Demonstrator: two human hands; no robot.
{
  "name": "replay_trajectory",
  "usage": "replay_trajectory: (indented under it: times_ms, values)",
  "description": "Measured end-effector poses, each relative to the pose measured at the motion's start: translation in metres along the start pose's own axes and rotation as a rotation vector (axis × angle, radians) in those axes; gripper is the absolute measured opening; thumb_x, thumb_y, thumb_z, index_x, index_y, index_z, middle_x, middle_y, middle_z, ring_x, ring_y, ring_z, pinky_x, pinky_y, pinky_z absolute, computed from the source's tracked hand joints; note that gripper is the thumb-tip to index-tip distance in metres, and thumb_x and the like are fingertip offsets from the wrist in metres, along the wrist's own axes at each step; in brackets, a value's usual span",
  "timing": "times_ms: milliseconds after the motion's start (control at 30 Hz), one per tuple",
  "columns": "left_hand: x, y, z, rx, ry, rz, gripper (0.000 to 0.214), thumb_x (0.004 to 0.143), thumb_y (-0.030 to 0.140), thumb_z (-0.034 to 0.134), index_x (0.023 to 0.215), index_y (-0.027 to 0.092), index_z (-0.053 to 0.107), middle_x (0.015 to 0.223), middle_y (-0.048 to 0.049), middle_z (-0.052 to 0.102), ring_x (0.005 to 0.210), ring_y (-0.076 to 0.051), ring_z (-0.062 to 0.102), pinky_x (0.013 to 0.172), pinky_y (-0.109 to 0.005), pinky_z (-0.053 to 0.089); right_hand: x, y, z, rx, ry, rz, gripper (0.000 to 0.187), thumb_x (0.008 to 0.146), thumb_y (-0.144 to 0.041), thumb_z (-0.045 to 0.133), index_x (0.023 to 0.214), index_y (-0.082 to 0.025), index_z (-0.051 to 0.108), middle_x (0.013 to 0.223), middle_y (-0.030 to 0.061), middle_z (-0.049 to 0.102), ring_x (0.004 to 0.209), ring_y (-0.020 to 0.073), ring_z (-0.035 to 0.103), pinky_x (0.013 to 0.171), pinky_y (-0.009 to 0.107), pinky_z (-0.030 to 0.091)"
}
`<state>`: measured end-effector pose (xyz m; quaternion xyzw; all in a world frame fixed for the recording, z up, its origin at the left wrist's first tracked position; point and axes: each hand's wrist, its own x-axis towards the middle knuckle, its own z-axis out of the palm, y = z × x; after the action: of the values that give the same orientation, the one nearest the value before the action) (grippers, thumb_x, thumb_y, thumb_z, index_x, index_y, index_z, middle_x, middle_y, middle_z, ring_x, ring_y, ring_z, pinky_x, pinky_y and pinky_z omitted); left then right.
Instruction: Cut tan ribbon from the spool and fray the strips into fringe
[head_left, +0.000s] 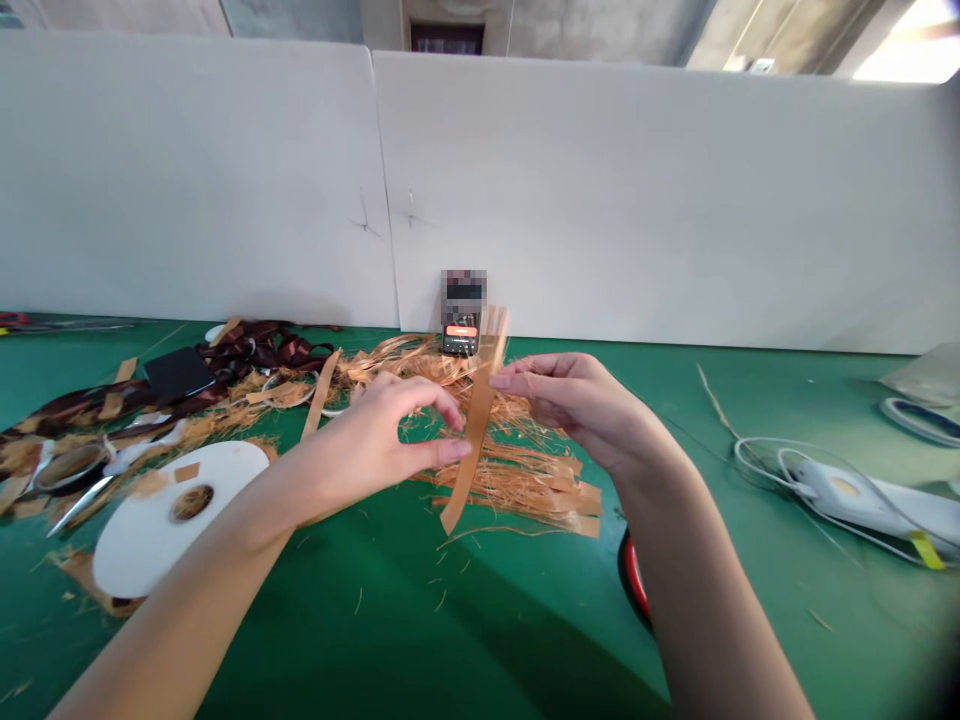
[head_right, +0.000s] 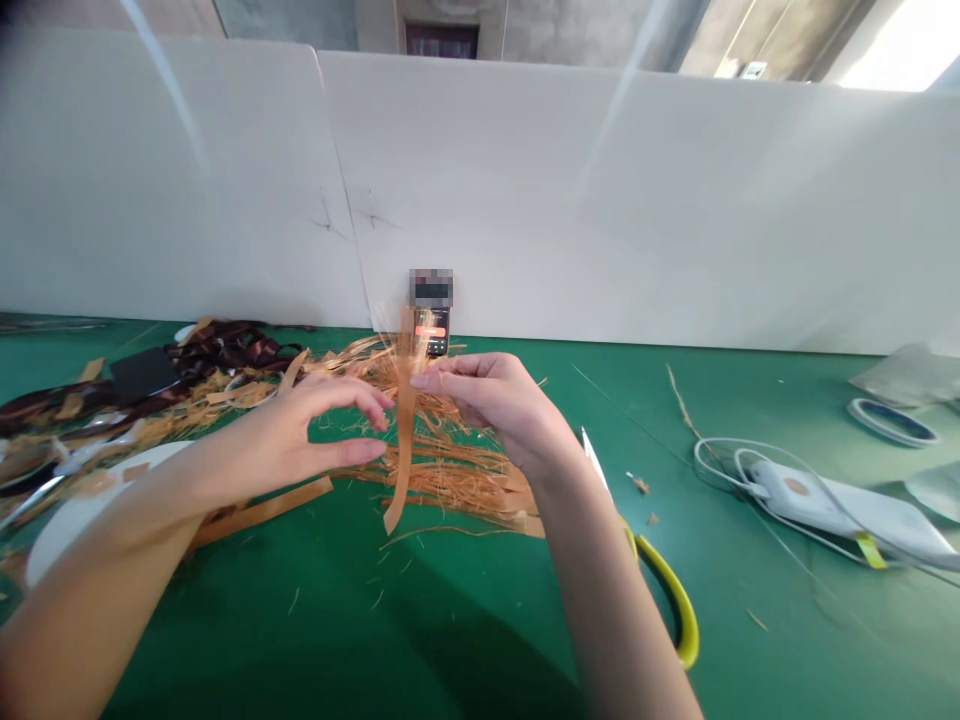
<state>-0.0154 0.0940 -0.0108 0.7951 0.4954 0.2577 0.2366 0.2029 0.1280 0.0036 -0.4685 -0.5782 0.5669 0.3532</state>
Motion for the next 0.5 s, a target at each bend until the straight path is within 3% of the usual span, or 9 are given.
replay_trajectory:
  times_ms: [133, 300, 400, 500]
  values:
    - [0.0024, 0.0026, 0.0029, -0.132, 0.013, -0.096, 0.012, 0.081, 0.031, 0.059, 0.074, 0.026, 0.067, 0.07, -0.0022, 0.071, 0.063, -0.021, 0.064, 0.056, -0.03, 0.045, 0.0007, 0.0007, -0.0008, 0.009, -0.007, 0.004, 0.022, 0.067, -0.037, 0.08, 0.074, -0.018, 0.074, 0.052, -0.0068, 0.037, 0.046, 0.0049, 0.02, 0.043, 0.028, 0.009]
    - [0.0072, -0.0036, 0.0077, -0.328, 0.211, -0.087, 0.005, 0.075, 0.026, 0.068, 0.076, 0.026, 0.063, 0.066, -0.0017, 0.072, 0.061, -0.021, 0.067, 0.057, -0.03, 0.048, 0.0002, 0.0003, -0.0028, 0.016, 0.014, 0.011, 0.022, 0.065, -0.036, 0.081, 0.074, -0.016, 0.074, 0.052, -0.0062, 0.038, 0.046, 0.0046, 0.02, 0.044, 0.028, 0.009]
    - [0.0063, -0.0038, 0.0063, -0.218, 0.321, -0.151, 0.015, 0.075, 0.026, 0.07, 0.081, 0.026, 0.056, 0.06, 0.0009, 0.071, 0.056, -0.021, 0.065, 0.056, -0.031, 0.045, -0.0009, -0.001, -0.0031, 0.009, 0.024, 0.006, 0.022, 0.066, -0.037, 0.08, 0.072, -0.017, 0.074, 0.053, -0.0063, 0.037, 0.046, 0.0043, 0.02, 0.044, 0.028, 0.009]
    - [0.0052, -0.0045, 0.0029, 0.106, 0.371, -0.176, 0.01, 0.08, 0.02, 0.061, 0.073, 0.026, 0.056, 0.059, 0.0015, 0.067, 0.055, -0.021, 0.06, 0.058, -0.032, 0.039, -0.002, -0.002, -0.0032, -0.007, 0.031, 0.014, 0.022, 0.067, -0.037, 0.08, 0.072, -0.017, 0.073, 0.052, -0.0066, 0.036, 0.046, 0.0045, 0.02, 0.045, 0.028, 0.008]
